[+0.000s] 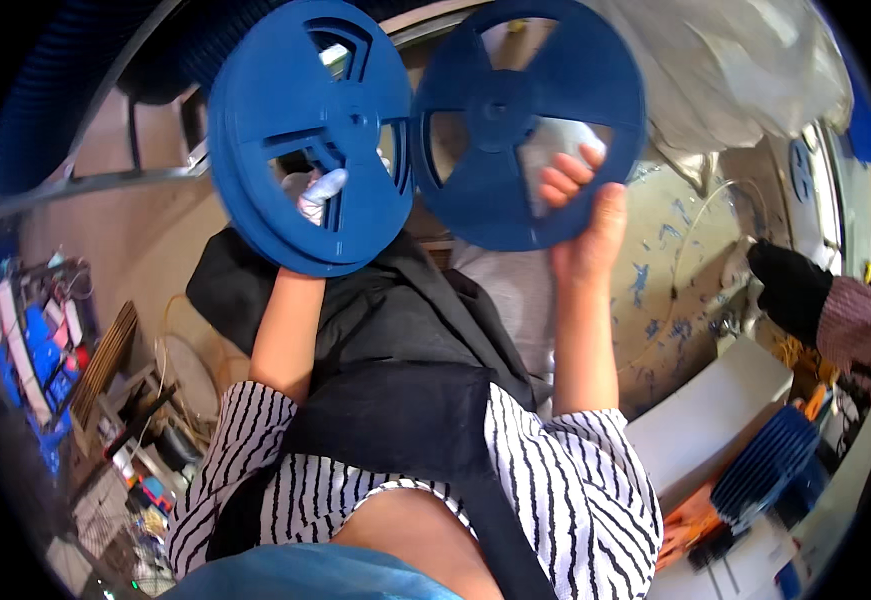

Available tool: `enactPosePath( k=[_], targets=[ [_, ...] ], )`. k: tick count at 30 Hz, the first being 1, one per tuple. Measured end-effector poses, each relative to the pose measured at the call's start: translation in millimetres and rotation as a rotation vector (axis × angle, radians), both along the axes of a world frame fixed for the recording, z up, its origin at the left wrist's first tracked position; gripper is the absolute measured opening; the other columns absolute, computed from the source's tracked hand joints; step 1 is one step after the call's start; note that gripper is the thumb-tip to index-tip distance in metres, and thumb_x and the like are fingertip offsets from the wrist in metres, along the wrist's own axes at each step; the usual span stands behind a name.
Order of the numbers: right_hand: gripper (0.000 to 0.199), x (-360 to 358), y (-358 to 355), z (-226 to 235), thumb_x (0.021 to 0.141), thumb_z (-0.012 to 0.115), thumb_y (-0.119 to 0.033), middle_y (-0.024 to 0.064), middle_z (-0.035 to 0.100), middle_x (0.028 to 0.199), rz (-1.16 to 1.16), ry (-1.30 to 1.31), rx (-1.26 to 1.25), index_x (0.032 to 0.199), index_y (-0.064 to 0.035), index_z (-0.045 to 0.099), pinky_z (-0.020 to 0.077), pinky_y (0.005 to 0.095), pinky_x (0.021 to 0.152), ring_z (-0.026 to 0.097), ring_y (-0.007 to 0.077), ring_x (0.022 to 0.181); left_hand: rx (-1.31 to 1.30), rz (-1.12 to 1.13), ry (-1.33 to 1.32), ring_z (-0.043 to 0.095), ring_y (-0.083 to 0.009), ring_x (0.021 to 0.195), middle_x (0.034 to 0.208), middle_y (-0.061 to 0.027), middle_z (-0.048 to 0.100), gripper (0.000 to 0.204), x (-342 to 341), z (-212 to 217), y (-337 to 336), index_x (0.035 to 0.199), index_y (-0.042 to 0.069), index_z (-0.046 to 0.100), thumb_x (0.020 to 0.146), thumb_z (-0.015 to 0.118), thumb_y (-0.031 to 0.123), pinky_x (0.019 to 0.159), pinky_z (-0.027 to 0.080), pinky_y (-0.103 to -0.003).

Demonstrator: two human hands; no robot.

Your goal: The person repeatedly picks up blue plastic reel-like parts from a nearby pile and stacks them onto a metal rack. They handle the parts one at a time, placing each on top of the growing stack. The person wears gloves and an apron in a workshop setting.

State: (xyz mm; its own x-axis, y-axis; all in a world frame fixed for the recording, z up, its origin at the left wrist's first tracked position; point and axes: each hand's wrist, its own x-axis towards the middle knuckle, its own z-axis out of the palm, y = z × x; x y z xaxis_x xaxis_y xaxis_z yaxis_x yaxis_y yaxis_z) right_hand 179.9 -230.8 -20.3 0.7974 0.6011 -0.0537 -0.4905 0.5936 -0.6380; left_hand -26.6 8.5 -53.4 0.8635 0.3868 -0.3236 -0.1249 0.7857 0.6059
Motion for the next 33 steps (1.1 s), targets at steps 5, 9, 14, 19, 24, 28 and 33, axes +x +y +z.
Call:
enactPosePath(
  k=[5, 9, 14, 19, 24, 28, 33],
  targets=[
    [0.063, 31, -25, -12, 0.092, 0.057, -0.039, 0.0104, 0.06, 0.111, 0.033, 0.19, 0.261, 0.137, -0.0002, 0.037, 0.053, 0.0305, 0.081, 0.059, 0.0193, 0.098, -0.187, 0.154, -0.41, 0.048, -0.0312, 0.121, 0.126, -0.0172, 0.052, 0.083, -55, 13, 13, 0.133, -0.007, 0.039, 0.072, 0.076, 0.035, 0.111, 0.033, -0.041],
    [0.061, 36, -29, -13, 0.09, 0.063, -0.024, 0.0141, 0.061, 0.115, 0.166, 0.292, 0.422, 0.14, -0.0031, 0.036, 0.0517, 0.0356, 0.089, 0.06, 0.0231, 0.102, -0.212, 0.154, -0.659, 0.046, -0.0338, 0.125, 0.134, -0.0194, 0.046, 0.084, -65, 10, 17, 0.136, -0.006, 0.035, 0.074, 0.075, 0.035, 0.113, 0.029, -0.044],
    [0.059, 42, -31, -18, 0.091, 0.061, -0.026, 0.0142, 0.061, 0.115, 0.193, 0.312, 0.432, 0.14, -0.0025, 0.037, 0.0516, 0.0349, 0.088, 0.061, 0.0223, 0.105, -0.179, 0.224, -0.708, 0.05, -0.0293, 0.123, 0.135, -0.017, 0.046, 0.08, -62, 15, 20, 0.14, -0.001, 0.033, 0.081, 0.071, 0.038, 0.116, 0.027, -0.042],
    [0.061, 36, -26, -10, 0.085, 0.068, -0.016, 0.0103, 0.061, 0.109, 0.164, 0.437, 0.486, 0.137, -0.0005, 0.041, 0.0515, 0.033, 0.087, 0.06, 0.0204, 0.095, -0.287, 0.282, -0.696, 0.049, -0.0314, 0.122, 0.136, -0.0172, 0.046, 0.084, -61, 14, 21, 0.142, 0.002, 0.033, 0.077, 0.072, 0.04, 0.114, 0.03, -0.044],
    [0.056, 40, -28, -15, 0.087, 0.066, -0.015, 0.0041, 0.061, 0.102, 0.149, 0.41, 0.49, 0.136, -0.0013, 0.043, 0.0525, 0.0293, 0.08, 0.06, 0.0143, 0.091, -0.142, 0.165, -0.719, 0.046, -0.0291, 0.124, 0.137, -0.0178, 0.043, 0.086, -63, 18, 28, 0.142, 0.001, 0.031, 0.077, 0.071, 0.04, 0.115, 0.026, -0.041],
    [0.05, 37, -23, -20, 0.089, 0.065, -0.02, 0.0002, 0.062, 0.099, 0.158, 0.416, 0.482, 0.133, -0.005, 0.048, 0.0524, 0.0255, 0.076, 0.061, 0.0109, 0.087, -0.098, 0.207, -0.663, 0.042, -0.0291, 0.126, 0.141, -0.0197, 0.038, 0.087, -79, 16, 33, 0.144, 0.0, 0.027, 0.078, 0.07, 0.038, 0.117, 0.021, -0.042],
    [0.048, 32, -21, -18, 0.088, 0.066, -0.023, 0.0006, 0.065, 0.097, 0.178, 0.481, 0.534, 0.13, -0.0063, 0.052, 0.0533, 0.0251, 0.072, 0.064, 0.012, 0.084, -0.105, 0.301, -0.566, 0.036, -0.029, 0.132, 0.144, -0.0221, 0.034, 0.087, -96, 20, 32, 0.145, -0.003, 0.023, 0.081, 0.068, 0.036, 0.119, 0.016, -0.043]
  ],
)
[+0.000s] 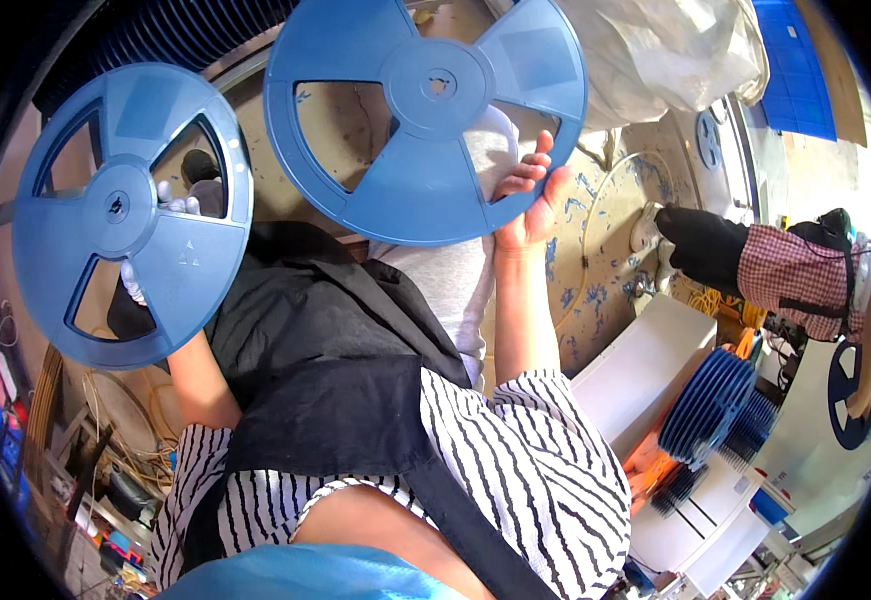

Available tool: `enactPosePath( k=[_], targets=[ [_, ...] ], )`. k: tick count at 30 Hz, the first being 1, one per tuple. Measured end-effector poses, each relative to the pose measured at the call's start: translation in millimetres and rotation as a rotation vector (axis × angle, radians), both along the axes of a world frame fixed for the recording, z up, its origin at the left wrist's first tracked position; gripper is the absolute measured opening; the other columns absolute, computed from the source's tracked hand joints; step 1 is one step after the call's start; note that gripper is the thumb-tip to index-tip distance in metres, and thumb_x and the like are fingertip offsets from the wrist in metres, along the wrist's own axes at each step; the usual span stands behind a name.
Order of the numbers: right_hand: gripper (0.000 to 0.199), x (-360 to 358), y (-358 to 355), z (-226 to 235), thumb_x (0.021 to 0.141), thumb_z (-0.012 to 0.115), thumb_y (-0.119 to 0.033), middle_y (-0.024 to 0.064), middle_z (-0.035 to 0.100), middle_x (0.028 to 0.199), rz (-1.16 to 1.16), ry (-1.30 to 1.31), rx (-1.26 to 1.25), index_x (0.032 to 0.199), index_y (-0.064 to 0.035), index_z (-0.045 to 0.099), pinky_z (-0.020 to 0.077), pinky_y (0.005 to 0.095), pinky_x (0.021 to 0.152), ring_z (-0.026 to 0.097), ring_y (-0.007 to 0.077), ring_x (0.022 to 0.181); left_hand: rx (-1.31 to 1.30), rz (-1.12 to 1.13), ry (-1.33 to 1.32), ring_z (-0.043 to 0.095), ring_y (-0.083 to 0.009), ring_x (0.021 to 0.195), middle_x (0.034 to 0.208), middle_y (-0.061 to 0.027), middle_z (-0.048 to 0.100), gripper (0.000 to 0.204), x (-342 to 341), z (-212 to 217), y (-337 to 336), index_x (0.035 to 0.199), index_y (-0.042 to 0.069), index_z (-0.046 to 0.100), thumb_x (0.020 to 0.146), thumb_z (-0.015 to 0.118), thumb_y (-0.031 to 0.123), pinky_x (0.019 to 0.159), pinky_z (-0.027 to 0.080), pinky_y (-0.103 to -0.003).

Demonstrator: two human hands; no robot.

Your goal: The person repeatedly picks up blue plastic reel-like parts from a nearby pile and stacks them onto a metal rack. They handle the parts one at a time, placing each on top of the growing stack. The person wears gloves and an apron in a workshop setting.

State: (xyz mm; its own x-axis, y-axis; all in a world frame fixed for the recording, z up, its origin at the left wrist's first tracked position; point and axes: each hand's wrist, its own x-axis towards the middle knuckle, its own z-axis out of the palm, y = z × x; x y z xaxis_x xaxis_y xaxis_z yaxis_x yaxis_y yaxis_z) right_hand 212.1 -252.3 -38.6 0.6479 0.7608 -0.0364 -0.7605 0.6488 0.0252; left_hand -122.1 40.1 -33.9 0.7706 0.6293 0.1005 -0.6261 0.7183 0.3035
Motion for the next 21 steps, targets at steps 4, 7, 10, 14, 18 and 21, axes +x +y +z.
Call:
enactPosePath(
  k=[4, 7, 10, 14, 18, 21],
  targets=[
    [0.047, 0, 5, 3, 0.088, 0.065, -0.022, 0.002, 0.065, 0.098, 0.028, 0.042, 0.04, 0.13, -0.0053, 0.052, 0.0547, 0.026, 0.075, 0.065, 0.0136, 0.086, 0.046, 0.035, 0.075, 0.032, -0.0338, 0.135, 0.148, -0.0173, 0.031, 0.092, -10, -17, -1, 0.147, -0.001, 0.021, 0.074, 0.07, 0.028, 0.117, 0.017, -0.044],
    [0.049, -5, 5, 7, 0.089, 0.065, -0.023, 0.0026, 0.065, 0.1, 0.005, 0.039, 0.01, 0.132, -0.0056, 0.049, 0.0551, 0.0264, 0.077, 0.065, 0.0143, 0.088, -0.034, 0.017, 0.298, 0.037, -0.0309, 0.131, 0.142, -0.0181, 0.039, 0.088, 10, 15, -20, 0.146, -0.004, 0.021, 0.079, 0.066, 0.032, 0.116, 0.02, -0.041],
    [0.05, -4, 14, 7, 0.09, 0.063, -0.027, 0.0033, 0.065, 0.103, 0.01, 0.013, -0.001, 0.134, -0.0073, 0.048, 0.0555, 0.0279, 0.078, 0.065, 0.015, 0.09, -0.032, -0.011, 0.364, 0.041, -0.0259, 0.128, 0.138, -0.016, 0.045, 0.078, 12, 11, -19, 0.143, -0.004, 0.03, 0.083, 0.067, 0.03, 0.114, 0.026, -0.04],
    [0.062, -14, 28, 20, 0.09, 0.058, -0.041, 0.0065, 0.063, 0.109, -0.025, -0.243, -0.173, 0.139, -0.0081, 0.038, 0.0554, 0.032, 0.081, 0.063, 0.0168, 0.099, 0.125, 0.116, 0.496, 0.058, -0.0216, 0.108, 0.121, -0.0106, 0.06, 0.05, 24, -12, -18, 0.127, 0.003, 0.052, 0.082, 0.07, 0.012, 0.098, 0.048, -0.037],
    [0.07, -104, 94, 106, 0.086, 0.063, -0.046, 0.0148, 0.059, 0.121, 0.008, -0.969, -0.589, 0.133, 0.0018, 0.041, 0.0528, 0.0383, 0.089, 0.06, 0.0271, 0.11, 0.216, 0.212, 0.589, 0.062, -0.0197, 0.1, 0.112, -0.0069, 0.064, 0.039, 64, 12, -47, 0.121, 0.003, 0.057, 0.084, 0.067, 0.006, 0.09, 0.052, -0.034],
    [0.07, -161, 129, 124, 0.077, 0.074, -0.035, 0.0202, 0.057, 0.125, -0.022, -1.814, -0.662, 0.127, 0.0061, 0.047, 0.0499, 0.0373, 0.093, 0.059, 0.0314, 0.112, -0.348, -0.048, 0.279, 0.051, -0.0205, 0.119, 0.132, -0.008, 0.051, 0.042, 63, -24, -61, 0.134, 0.003, 0.044, 0.094, 0.055, 0.013, 0.103, 0.042, -0.035]
  ],
)
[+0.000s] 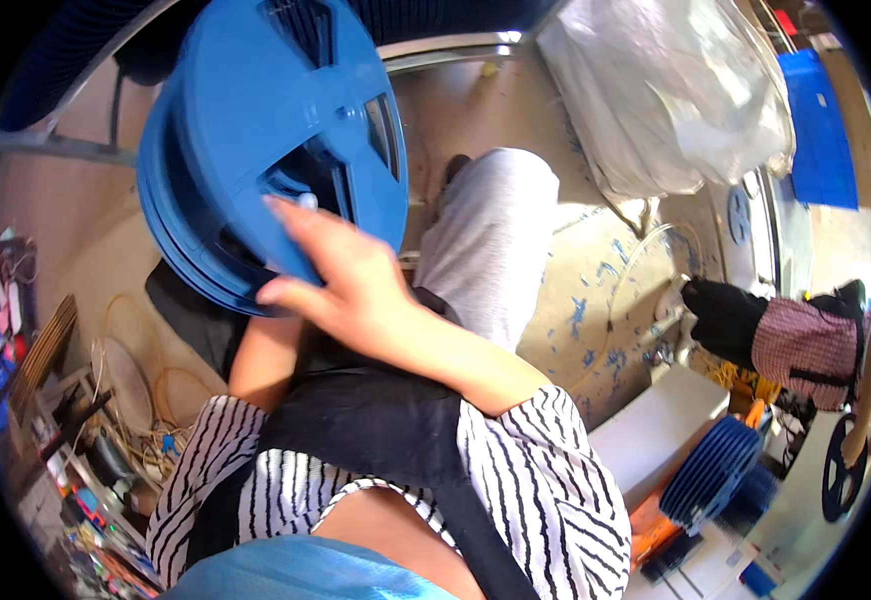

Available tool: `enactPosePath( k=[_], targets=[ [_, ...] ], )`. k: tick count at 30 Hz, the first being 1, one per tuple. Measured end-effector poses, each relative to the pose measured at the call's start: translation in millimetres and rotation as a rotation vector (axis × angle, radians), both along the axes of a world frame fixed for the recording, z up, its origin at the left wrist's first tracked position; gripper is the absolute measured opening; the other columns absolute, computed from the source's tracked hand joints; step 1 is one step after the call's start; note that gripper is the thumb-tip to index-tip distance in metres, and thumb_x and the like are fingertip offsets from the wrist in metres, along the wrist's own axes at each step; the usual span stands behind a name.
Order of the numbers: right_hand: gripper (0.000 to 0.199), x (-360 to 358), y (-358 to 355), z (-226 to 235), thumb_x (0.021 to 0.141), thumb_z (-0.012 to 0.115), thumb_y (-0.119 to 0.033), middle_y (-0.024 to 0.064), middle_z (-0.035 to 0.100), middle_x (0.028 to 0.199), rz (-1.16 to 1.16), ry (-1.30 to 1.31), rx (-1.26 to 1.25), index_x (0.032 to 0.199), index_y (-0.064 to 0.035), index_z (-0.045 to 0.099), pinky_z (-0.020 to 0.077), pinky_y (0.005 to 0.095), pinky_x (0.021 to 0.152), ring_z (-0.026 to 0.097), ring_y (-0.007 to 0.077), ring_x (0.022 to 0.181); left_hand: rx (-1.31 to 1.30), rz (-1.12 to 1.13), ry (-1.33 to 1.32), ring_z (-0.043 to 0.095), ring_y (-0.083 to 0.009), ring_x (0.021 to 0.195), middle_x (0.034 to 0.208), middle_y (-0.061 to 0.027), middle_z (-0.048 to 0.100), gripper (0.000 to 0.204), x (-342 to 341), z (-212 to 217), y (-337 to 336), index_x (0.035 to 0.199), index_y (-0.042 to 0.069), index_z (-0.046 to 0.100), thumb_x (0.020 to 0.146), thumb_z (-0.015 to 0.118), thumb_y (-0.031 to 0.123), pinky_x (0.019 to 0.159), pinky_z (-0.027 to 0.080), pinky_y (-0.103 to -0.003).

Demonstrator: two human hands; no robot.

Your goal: The person repeatedly picks up blue plastic reel-like parts from a nearby pile and stacks them onto a metal rack. They handle the parts one at a time, placing each on top of the growing stack. The person wears gloves and an apron in a workshop setting.

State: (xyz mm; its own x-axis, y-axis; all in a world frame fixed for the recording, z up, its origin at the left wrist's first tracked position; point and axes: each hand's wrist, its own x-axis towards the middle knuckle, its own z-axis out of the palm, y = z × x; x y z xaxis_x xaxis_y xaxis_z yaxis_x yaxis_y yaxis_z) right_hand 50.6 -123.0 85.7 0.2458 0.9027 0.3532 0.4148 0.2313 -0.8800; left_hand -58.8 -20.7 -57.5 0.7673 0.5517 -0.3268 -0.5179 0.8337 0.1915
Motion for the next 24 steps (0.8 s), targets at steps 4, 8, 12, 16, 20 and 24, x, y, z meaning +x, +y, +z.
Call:
enactPosePath(
  k=[4, 8, 12, 16, 20, 24],
  targets=[
    [0.065, -56, 24, -3, 0.071, 0.077, -0.02, 0.0198, 0.057, 0.123, 0.08, -0.146, 0.103, 0.123, 0.0058, 0.048, 0.0537, 0.0366, 0.083, 0.062, 0.0331, 0.104, -0.218, -0.145, -0.475, 0.037, -0.023, 0.134, 0.145, -0.0137, 0.035, 0.059, 18, 20, -3, 0.145, 0.006, 0.025, 0.098, 0.051, 0.029, 0.116, 0.024, -0.037],
    [0.067, -81, 30, -3, 0.07, 0.076, -0.015, 0.0214, 0.056, 0.123, 0.192, -0.16, -0.008, 0.125, 0.0063, 0.043, 0.0545, 0.0367, 0.079, 0.063, 0.0342, 0.099, 0.173, 0.022, -0.265, 0.038, -0.0284, 0.132, 0.139, -0.0148, 0.04, 0.085, 10, 57, -16, 0.143, 0.003, 0.026, 0.082, 0.07, 0.041, 0.115, 0.028, -0.044],
    [0.07, -102, 39, -13, 0.071, 0.075, -0.014, 0.0213, 0.05, 0.132, 0.249, -0.122, -0.034, 0.129, 0.0033, 0.042, 0.048, 0.0392, 0.094, 0.054, 0.0358, 0.117, 0.176, 0.075, -0.345, 0.041, -0.0274, 0.13, 0.137, -0.0153, 0.043, 0.073, 1, 53, -13, 0.141, 0.003, 0.033, 0.086, 0.065, 0.039, 0.112, 0.032, -0.045],
    [0.075, -81, 34, 7, 0.072, 0.075, -0.016, 0.0205, 0.031, 0.148, 0.41, -0.227, 0.154, 0.138, -0.003, 0.041, 0.0292, 0.0493, 0.11, 0.028, 0.0424, 0.137, -0.007, 0.289, -0.312, 0.039, -0.0273, 0.132, 0.141, -0.016, 0.04, 0.067, -22, -17, -7, 0.139, 0.002, 0.037, 0.088, 0.063, 0.035, 0.112, 0.031, -0.042],
    [0.071, -14, 21, -5, 0.07, 0.075, -0.011, 0.022, 0.031, 0.148, 0.123, -0.335, 0.125, 0.134, -0.0038, 0.046, 0.0278, 0.0474, 0.111, 0.026, 0.0413, 0.139, 0.121, 0.071, -0.19, 0.051, -0.0257, 0.122, 0.133, -0.0129, 0.053, 0.06, -55, 55, 32, 0.135, 0.003, 0.044, 0.084, 0.069, 0.021, 0.109, 0.037, -0.042],
    [0.059, 80, 9, -23, 0.075, 0.07, -0.002, 0.017, 0.034, 0.149, -0.296, -0.536, -0.169, 0.13, -0.0072, 0.051, 0.0286, 0.0429, 0.111, 0.028, 0.0351, 0.139, 0.48, 0.263, 0.332, 0.063, -0.0225, 0.102, 0.116, -0.0084, 0.063, 0.049, -95, 17, 109, 0.125, 0.008, 0.055, 0.08, 0.072, 0.006, 0.09, 0.054, -0.041]
  ],
)
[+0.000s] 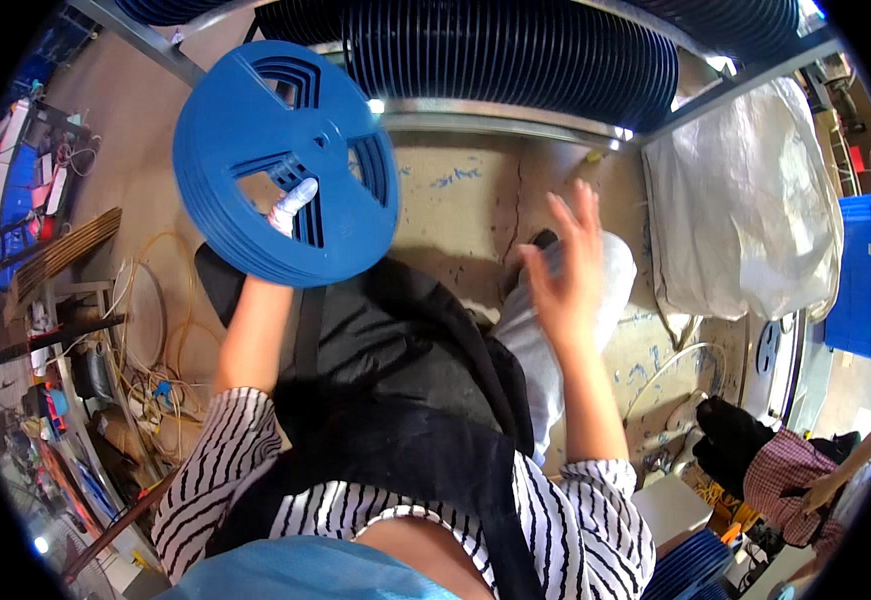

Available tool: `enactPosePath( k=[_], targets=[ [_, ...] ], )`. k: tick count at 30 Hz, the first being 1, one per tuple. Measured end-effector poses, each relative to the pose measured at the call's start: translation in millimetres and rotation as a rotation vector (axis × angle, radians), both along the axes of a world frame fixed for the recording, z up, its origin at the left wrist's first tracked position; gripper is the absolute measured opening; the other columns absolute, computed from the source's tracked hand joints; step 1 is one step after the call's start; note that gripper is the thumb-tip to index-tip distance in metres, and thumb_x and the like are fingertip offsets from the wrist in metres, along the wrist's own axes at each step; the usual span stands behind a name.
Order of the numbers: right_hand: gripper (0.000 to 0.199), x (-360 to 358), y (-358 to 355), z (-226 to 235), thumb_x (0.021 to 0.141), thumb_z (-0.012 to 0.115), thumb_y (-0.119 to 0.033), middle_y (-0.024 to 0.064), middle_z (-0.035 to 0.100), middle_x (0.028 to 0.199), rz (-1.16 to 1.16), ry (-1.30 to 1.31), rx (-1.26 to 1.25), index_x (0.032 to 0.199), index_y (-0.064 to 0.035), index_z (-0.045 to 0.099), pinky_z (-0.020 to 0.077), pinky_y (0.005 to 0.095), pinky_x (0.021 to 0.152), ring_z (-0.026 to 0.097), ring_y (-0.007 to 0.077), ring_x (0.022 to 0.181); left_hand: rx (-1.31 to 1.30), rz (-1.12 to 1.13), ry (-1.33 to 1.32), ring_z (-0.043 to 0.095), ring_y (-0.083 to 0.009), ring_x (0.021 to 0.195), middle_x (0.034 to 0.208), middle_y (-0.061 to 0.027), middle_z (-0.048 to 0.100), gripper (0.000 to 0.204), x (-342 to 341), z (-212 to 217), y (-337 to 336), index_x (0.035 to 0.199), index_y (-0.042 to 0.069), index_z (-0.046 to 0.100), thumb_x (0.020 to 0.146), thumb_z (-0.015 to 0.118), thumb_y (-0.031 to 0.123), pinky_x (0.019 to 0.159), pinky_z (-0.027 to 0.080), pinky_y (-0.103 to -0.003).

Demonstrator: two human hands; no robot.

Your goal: The person repeatedly picks up blue plastic reel-like parts from a nearby pile and stacks them onto a metal rack. They handle the parts one at a time, placing each on top of the growing stack. The person wears gloves and an apron in a workshop setting.

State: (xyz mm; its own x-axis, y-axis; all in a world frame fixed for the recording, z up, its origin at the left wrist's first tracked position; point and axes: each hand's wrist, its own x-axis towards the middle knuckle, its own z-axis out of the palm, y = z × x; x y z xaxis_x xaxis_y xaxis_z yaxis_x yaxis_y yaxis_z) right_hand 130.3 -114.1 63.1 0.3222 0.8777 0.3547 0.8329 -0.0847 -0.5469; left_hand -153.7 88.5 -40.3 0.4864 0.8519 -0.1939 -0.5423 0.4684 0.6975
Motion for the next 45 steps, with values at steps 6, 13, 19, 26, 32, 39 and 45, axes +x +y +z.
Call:
enactPosePath(
  k=[6, 13, 19, 26, 32, 39, 45],
  targets=[
    [0.039, 87, -20, -55, 0.082, 0.062, -0.002, 0.0153, 0.04, 0.144, -0.165, -0.159, -0.103, 0.121, -0.0041, 0.057, 0.0311, 0.0415, 0.109, 0.034, 0.0344, 0.136, -0.002, -0.164, -0.065, 0.064, -0.0197, 0.099, 0.114, -0.006, 0.064, 0.042, -16, -10, 106, 0.124, 0.01, 0.057, 0.084, 0.068, 0.007, 0.086, 0.057, -0.037],
    [0.027, 106, -29, -69, 0.085, 0.06, -0.007, 0.0165, 0.049, 0.137, -0.246, -0.286, -0.289, 0.112, -0.0014, 0.06, 0.0349, 0.0424, 0.106, 0.042, 0.0353, 0.13, -0.012, -0.238, -0.02, 0.063, -0.0178, 0.091, 0.105, -0.0048, 0.064, 0.034, -32, -55, 216, 0.118, 0.01, 0.059, 0.085, 0.067, 0.013, 0.08, 0.056, -0.035],
    [0.022, 119, -32, -69, 0.087, 0.059, -0.011, 0.0165, 0.052, 0.134, -0.318, -0.296, -0.372, 0.106, -0.001, 0.063, 0.0365, 0.0432, 0.105, 0.045, 0.0357, 0.127, 0.095, -0.286, 0.134, 0.063, -0.0164, 0.084, 0.097, -0.004, 0.064, 0.027, -13, -73, 279, 0.111, 0.01, 0.062, 0.086, 0.066, 0.019, 0.075, 0.055, -0.032],
    [0.023, 116, -19, -66, 0.086, 0.059, -0.011, 0.0163, 0.053, 0.133, -0.343, -0.351, -0.443, 0.107, -0.0028, 0.063, 0.0376, 0.0425, 0.103, 0.047, 0.0357, 0.125, 0.178, -0.391, 0.311, 0.062, -0.0148, 0.076, 0.088, -0.003, 0.065, 0.023, 5, -82, 312, 0.104, 0.011, 0.064, 0.087, 0.064, 0.026, 0.069, 0.053, -0.03],
    [0.022, 114, -5, -65, 0.086, 0.058, -0.011, 0.0175, 0.054, 0.131, -0.33, -0.379, -0.466, 0.106, -0.0025, 0.063, 0.0377, 0.0435, 0.103, 0.048, 0.0366, 0.124, 0.291, -0.467, 0.435, 0.061, -0.0134, 0.069, 0.08, -0.0021, 0.065, 0.024, 8, -86, 331, 0.097, 0.011, 0.067, 0.089, 0.062, 0.032, 0.064, 0.052, -0.028],
    [0.023, 109, -2, -62, 0.086, 0.058, -0.01, 0.0174, 0.055, 0.131, -0.338, -0.403, -0.483, 0.107, -0.0024, 0.064, 0.0383, 0.043, 0.103, 0.049, 0.0361, 0.123, 0.14, -0.396, 0.379, 0.058, -0.0125, 0.065, 0.076, -0.0011, 0.063, 0.033, 7, -61, 307, 0.094, 0.01, 0.067, 0.078, 0.075, 0.038, 0.059, 0.049, -0.028],
    [0.023, 110, 1, -63, 0.086, 0.058, -0.011, 0.0177, 0.055, 0.13, -0.341, -0.385, -0.473, 0.106, -0.0022, 0.064, 0.0373, 0.0444, 0.103, 0.048, 0.0367, 0.124, 0.173, -0.301, 0.472, 0.061, -0.0164, 0.073, 0.086, -0.004, 0.065, 0.042, 17, -66, 299, 0.105, 0.01, 0.065, 0.077, 0.075, 0.04, 0.065, 0.051, -0.029]
  ],
)
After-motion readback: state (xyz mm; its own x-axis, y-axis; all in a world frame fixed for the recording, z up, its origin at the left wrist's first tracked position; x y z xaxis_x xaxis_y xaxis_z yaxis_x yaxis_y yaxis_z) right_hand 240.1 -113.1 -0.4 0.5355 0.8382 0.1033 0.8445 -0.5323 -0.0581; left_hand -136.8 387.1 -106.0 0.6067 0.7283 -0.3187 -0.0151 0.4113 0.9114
